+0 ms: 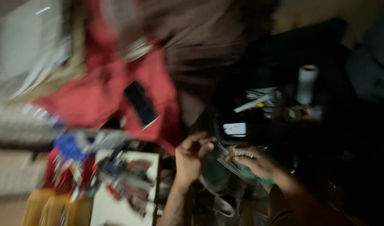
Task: Installing and aligning snare wires on the bottom of a snare drum
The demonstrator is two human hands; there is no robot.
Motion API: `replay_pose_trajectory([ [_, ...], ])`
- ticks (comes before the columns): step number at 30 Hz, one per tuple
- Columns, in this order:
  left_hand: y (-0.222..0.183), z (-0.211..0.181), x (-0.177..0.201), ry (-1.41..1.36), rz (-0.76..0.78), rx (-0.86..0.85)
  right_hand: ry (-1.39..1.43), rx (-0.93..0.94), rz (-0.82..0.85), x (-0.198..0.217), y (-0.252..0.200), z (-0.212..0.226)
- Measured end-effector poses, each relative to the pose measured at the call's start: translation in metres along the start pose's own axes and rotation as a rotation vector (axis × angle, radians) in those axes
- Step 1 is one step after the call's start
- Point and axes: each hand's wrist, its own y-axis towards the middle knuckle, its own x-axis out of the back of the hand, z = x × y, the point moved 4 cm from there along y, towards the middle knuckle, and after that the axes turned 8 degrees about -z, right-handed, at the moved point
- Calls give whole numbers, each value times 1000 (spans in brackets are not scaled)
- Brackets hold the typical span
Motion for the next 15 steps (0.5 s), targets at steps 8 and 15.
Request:
replay_pose_trajectory([
  [8, -82, -30, 105, -472, -367, 395, 252, -468, 164, -126, -43, 88],
  [15, -207, 0, 142, -754, -252, 527, 404, -392, 472, -185, -55, 78],
])
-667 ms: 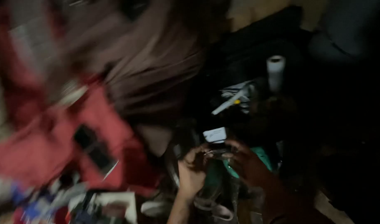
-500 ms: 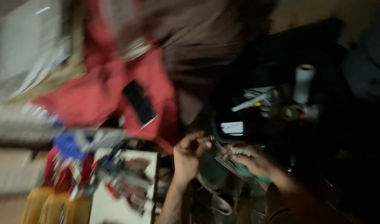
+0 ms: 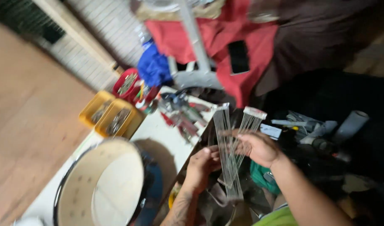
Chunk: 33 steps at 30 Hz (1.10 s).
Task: Installing and aligning snare wires on the bottom of a snare drum
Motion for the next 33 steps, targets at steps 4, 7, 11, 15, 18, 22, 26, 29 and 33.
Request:
replay_pose_trajectory([
  [4, -27, 6, 29, 279, -131, -202, 92, -68, -115, -66, -7, 0],
  [7, -29, -1, 45, 295, -226, -274, -28, -114, -16, -78, 2, -14],
  [11, -51, -19, 53, 146, -243, -329, -57, -142, 25, -106, -3, -14],
  [15, -81, -43, 59, 5, -139, -325, -104, -149, -7, -113, -2, -11],
  [18, -87, -49, 68, -120, -62, -306, -145, -160, -78, -127, -6, -8],
  [22, -87, -48, 79, -274, 4, -334, -177, -181, -81, -137, -4, -10],
  [26, -80, -45, 90, -302, 44, -318, -215, -203, -99, -152, -5, -10],
  [29, -90, -51, 91, -328, 65, -304, -196, -211, -58, -152, -1, -16],
  [33, -104, -55, 95, -363, 38, -337, -219, -201, -11, -154, 0, -24],
])
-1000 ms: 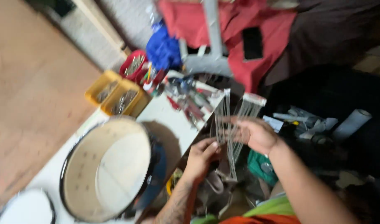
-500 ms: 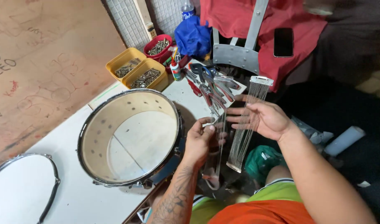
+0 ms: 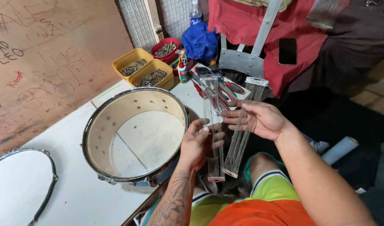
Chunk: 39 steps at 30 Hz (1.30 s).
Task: Installing and aligning snare wires on the bottom of a snare drum
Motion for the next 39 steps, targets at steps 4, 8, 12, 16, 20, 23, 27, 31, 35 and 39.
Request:
replay_pose_trajectory([
  [4, -16, -10, 2, -22, 2, -22, -6, 12, 16, -5, 6, -10],
  [8, -15, -2, 26, -78, 14, -30, -26, -9, 35, -25, 6, -16],
  [12, -27, -10, 41, -105, 17, -43, -77, -31, 18, -51, 5, -22],
  [16, -41, -20, 53, -140, 2, -111, -110, -51, 37, -69, 9, -33],
  [20, -54, -29, 62, -163, -30, -136, -136, -77, 74, -95, 3, -37],
  [23, -60, -36, 62, -172, -30, -155, -130, -84, 96, -99, 7, -42],
  [27, -63, -41, 58, -162, -65, -164, -103, -118, 132, -98, 11, -45],
  [31, -63, -39, 60, -143, -101, -171, -52, -176, 169, -100, 11, -44],
  [35, -78, -47, 55, -133, -147, -193, -26, -231, 214, -101, 16, -46],
  [39, -86, -51, 60, -91, -229, -220, -22, -251, 258, -97, 24, -52],
])
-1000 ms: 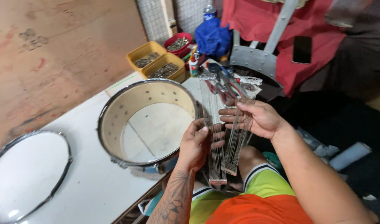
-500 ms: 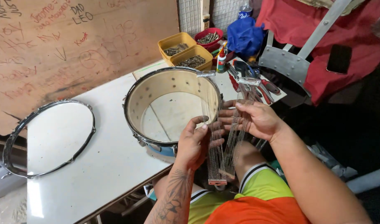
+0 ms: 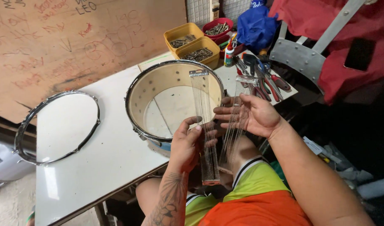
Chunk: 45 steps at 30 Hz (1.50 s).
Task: Installing and aligning snare wires on the bottom of a snare drum
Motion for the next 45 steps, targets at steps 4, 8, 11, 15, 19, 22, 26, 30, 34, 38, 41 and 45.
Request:
replay_pose_trajectory([
  [4, -1, 4, 3, 74, -70, -38, -22, 18, 57, 9, 13, -6],
  [8, -2, 16, -4, 90, -100, -4, -29, 14, 75, 20, 13, -10],
  [11, -2, 23, -21, 162, -113, 13, -42, 30, 39, 37, 12, -12],
  [15, 9, 40, -39, 206, -135, 87, -18, 14, 149, 41, -8, -1],
  [19, 21, 63, -52, 235, -158, 120, 81, 48, 180, 67, -16, 5],
  [22, 28, 74, -66, 318, -100, 160, 89, 29, 119, 85, -21, 8],
  [26, 27, 85, -90, 439, -123, 236, 117, 20, 50, 98, -34, 19],
  [30, 27, 92, -100, 504, -170, 258, -5, 124, -106, 121, -55, 39],
  [34, 41, 104, -82, 475, -207, 240, -175, 260, -298, 178, -75, 53],
  [38, 46, 103, -84, 521, -274, 267, -237, 230, -547, 247, -113, 83],
  [41, 53, 107, -72, 561, -396, 339, -360, 336, -766, 301, -145, 114],
  [45, 75, 116, -31, 634, -369, 203, -520, 290, -935, 352, -177, 168],
])
